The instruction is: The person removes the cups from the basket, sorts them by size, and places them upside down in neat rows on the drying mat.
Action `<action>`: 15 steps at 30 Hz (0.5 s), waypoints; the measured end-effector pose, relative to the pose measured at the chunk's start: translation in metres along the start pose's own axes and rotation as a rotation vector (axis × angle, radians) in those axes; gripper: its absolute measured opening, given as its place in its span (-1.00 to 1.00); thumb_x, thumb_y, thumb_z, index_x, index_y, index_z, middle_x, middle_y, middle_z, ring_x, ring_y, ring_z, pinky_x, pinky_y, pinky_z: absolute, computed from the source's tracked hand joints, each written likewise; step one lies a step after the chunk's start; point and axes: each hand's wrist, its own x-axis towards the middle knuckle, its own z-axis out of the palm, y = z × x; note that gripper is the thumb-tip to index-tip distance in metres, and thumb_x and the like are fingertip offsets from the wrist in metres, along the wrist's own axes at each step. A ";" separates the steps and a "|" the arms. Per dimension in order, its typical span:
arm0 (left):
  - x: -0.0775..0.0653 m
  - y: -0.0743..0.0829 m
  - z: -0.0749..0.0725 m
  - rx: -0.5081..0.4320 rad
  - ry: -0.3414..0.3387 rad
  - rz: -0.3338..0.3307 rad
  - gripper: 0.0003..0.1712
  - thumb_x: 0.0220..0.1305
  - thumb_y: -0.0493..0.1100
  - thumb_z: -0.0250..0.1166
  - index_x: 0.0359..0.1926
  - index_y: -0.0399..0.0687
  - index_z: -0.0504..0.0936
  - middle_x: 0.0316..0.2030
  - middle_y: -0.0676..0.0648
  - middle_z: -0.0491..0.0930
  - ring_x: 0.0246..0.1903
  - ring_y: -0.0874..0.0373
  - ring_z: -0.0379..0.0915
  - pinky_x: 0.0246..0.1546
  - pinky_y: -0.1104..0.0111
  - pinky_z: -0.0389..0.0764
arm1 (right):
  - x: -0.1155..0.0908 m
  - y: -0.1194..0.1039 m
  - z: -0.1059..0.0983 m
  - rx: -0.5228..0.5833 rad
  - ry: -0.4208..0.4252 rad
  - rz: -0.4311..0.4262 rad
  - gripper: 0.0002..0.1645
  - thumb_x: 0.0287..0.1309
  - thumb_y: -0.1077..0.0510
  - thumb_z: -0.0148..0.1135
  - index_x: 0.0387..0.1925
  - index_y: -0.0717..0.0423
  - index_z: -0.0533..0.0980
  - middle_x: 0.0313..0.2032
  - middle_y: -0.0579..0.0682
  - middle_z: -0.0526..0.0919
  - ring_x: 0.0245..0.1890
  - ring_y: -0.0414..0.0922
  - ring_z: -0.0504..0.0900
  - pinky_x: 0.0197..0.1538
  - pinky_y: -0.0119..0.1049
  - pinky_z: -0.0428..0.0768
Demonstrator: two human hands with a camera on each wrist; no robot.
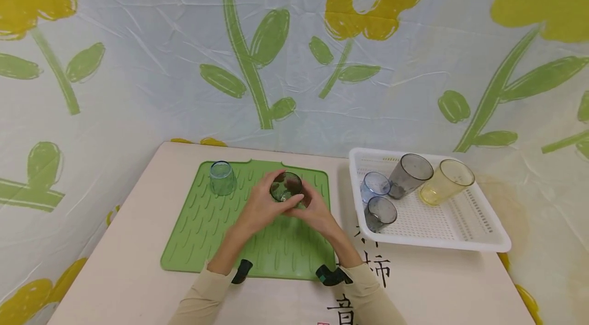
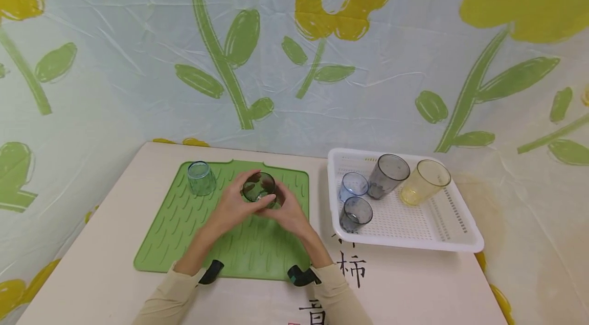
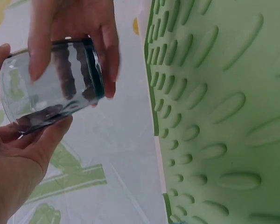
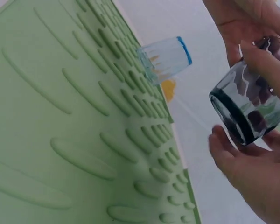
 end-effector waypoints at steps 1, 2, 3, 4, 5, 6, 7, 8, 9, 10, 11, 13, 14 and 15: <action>0.000 0.000 -0.001 -0.007 0.001 0.004 -0.11 0.20 0.10 0.54 0.44 -0.14 0.41 0.30 -0.19 0.47 0.28 -0.10 0.42 0.18 -0.11 0.54 | 0.000 0.001 0.000 0.030 -0.016 0.001 -0.09 0.16 0.45 0.41 0.49 0.21 0.24 0.37 0.26 0.40 0.35 0.20 0.40 0.22 -0.28 0.56; 0.000 -0.001 -0.003 -0.013 -0.003 0.007 -0.13 0.22 0.10 0.53 0.44 -0.13 0.42 0.29 -0.19 0.48 0.26 -0.09 0.44 0.16 -0.09 0.57 | 0.000 0.002 -0.001 0.055 -0.027 0.004 -0.09 0.17 0.45 0.40 0.49 0.22 0.23 0.37 0.26 0.39 0.35 0.20 0.41 0.22 -0.29 0.56; 0.000 -0.001 -0.005 -0.018 -0.006 0.010 -0.15 0.23 0.09 0.52 0.43 -0.13 0.42 0.28 -0.20 0.49 0.24 -0.09 0.46 0.12 -0.08 0.59 | -0.001 0.003 -0.001 0.080 -0.038 0.011 -0.11 0.19 0.44 0.40 0.49 0.23 0.22 0.36 0.27 0.39 0.33 0.20 0.42 0.20 -0.30 0.58; 0.000 -0.002 -0.006 -0.020 -0.015 0.011 -0.16 0.25 0.08 0.51 0.44 -0.12 0.42 0.27 -0.20 0.49 0.22 -0.09 0.47 0.10 -0.07 0.61 | -0.001 0.003 -0.002 0.100 -0.047 0.017 -0.12 0.21 0.43 0.39 0.49 0.23 0.21 0.35 0.28 0.38 0.31 0.19 0.44 0.18 -0.30 0.59; -0.001 -0.002 -0.008 -0.032 -0.025 0.012 -0.17 0.26 0.07 0.50 0.44 -0.11 0.42 0.27 -0.21 0.49 0.22 -0.09 0.48 0.09 -0.06 0.62 | -0.002 0.003 -0.002 0.116 -0.050 0.027 -0.11 0.21 0.41 0.41 0.49 0.23 0.20 0.35 0.28 0.38 0.29 0.17 0.46 0.17 -0.30 0.60; -0.001 -0.003 -0.011 -0.055 -0.040 0.010 -0.19 0.29 0.05 0.49 0.45 -0.11 0.41 0.26 -0.21 0.49 0.22 -0.09 0.48 0.10 -0.05 0.63 | -0.002 0.003 -0.003 0.131 -0.052 0.037 -0.10 0.21 0.39 0.42 0.49 0.23 0.20 0.34 0.28 0.37 0.27 0.14 0.48 0.16 -0.30 0.62; -0.001 -0.003 -0.013 -0.082 -0.056 0.008 -0.21 0.31 0.02 0.48 0.45 -0.10 0.41 0.26 -0.22 0.49 0.22 -0.10 0.48 0.12 -0.04 0.63 | -0.002 0.003 -0.003 0.141 -0.050 0.051 -0.09 0.21 0.35 0.45 0.49 0.21 0.20 0.34 0.28 0.37 0.25 0.09 0.50 0.15 -0.30 0.62; 0.000 -0.004 -0.015 -0.108 -0.071 0.008 -0.23 0.32 -0.01 0.47 0.46 -0.10 0.40 0.26 -0.23 0.48 0.22 -0.12 0.48 0.13 -0.04 0.63 | -0.002 0.003 -0.004 0.152 -0.048 0.064 -0.08 0.20 0.32 0.47 0.49 0.20 0.21 0.35 0.28 0.36 0.24 0.04 0.51 0.15 -0.31 0.63; 0.000 -0.004 -0.017 -0.133 -0.088 0.008 -0.23 0.33 -0.04 0.46 0.47 -0.09 0.39 0.27 -0.24 0.47 0.24 -0.12 0.47 0.16 -0.02 0.62 | -0.002 0.002 -0.005 0.169 -0.050 0.076 -0.07 0.19 0.29 0.48 0.49 0.19 0.20 0.35 0.30 0.34 0.23 0.01 0.52 0.13 -0.30 0.64; 0.000 -0.005 -0.020 -0.157 -0.107 0.010 -0.24 0.35 -0.06 0.45 0.48 -0.08 0.37 0.28 -0.24 0.46 0.25 -0.13 0.45 0.19 0.00 0.60 | -0.002 0.002 -0.005 0.183 -0.052 0.086 -0.05 0.19 0.27 0.50 0.50 0.17 0.20 0.36 0.31 0.32 0.22 0.00 0.53 0.13 -0.29 0.64; 0.000 -0.006 -0.022 -0.183 -0.128 0.011 -0.24 0.36 -0.09 0.44 0.49 -0.06 0.36 0.28 -0.24 0.45 0.27 -0.13 0.44 0.22 0.02 0.58 | -0.002 0.001 -0.006 0.190 -0.051 0.093 -0.03 0.17 0.25 0.51 0.51 0.15 0.20 0.37 0.31 0.31 0.22 -0.02 0.53 0.13 -0.29 0.65; 0.001 -0.008 -0.027 -0.210 -0.167 0.013 -0.24 0.37 -0.11 0.42 0.50 -0.01 0.34 0.29 -0.21 0.43 0.28 -0.12 0.42 0.24 0.04 0.56 | -0.002 -0.001 -0.008 0.203 -0.058 0.100 -0.02 0.17 0.23 0.53 0.52 0.13 0.20 0.38 0.31 0.30 0.22 -0.01 0.54 0.12 -0.27 0.66; 0.001 -0.009 -0.029 -0.211 -0.182 0.015 -0.24 0.37 -0.10 0.42 0.51 0.02 0.33 0.29 -0.18 0.42 0.28 -0.10 0.42 0.25 0.05 0.56 | -0.002 -0.001 -0.009 0.208 -0.063 0.101 -0.01 0.17 0.22 0.53 0.52 0.11 0.20 0.38 0.30 0.30 0.22 -0.01 0.54 0.12 -0.26 0.66; 0.001 -0.010 -0.032 -0.215 -0.199 0.014 -0.24 0.38 -0.10 0.41 0.51 0.06 0.32 0.29 -0.15 0.42 0.29 -0.08 0.42 0.25 0.07 0.56 | -0.001 -0.003 -0.010 0.210 -0.068 0.102 -0.01 0.17 0.21 0.53 0.53 0.10 0.20 0.38 0.28 0.31 0.23 0.01 0.54 0.13 -0.25 0.66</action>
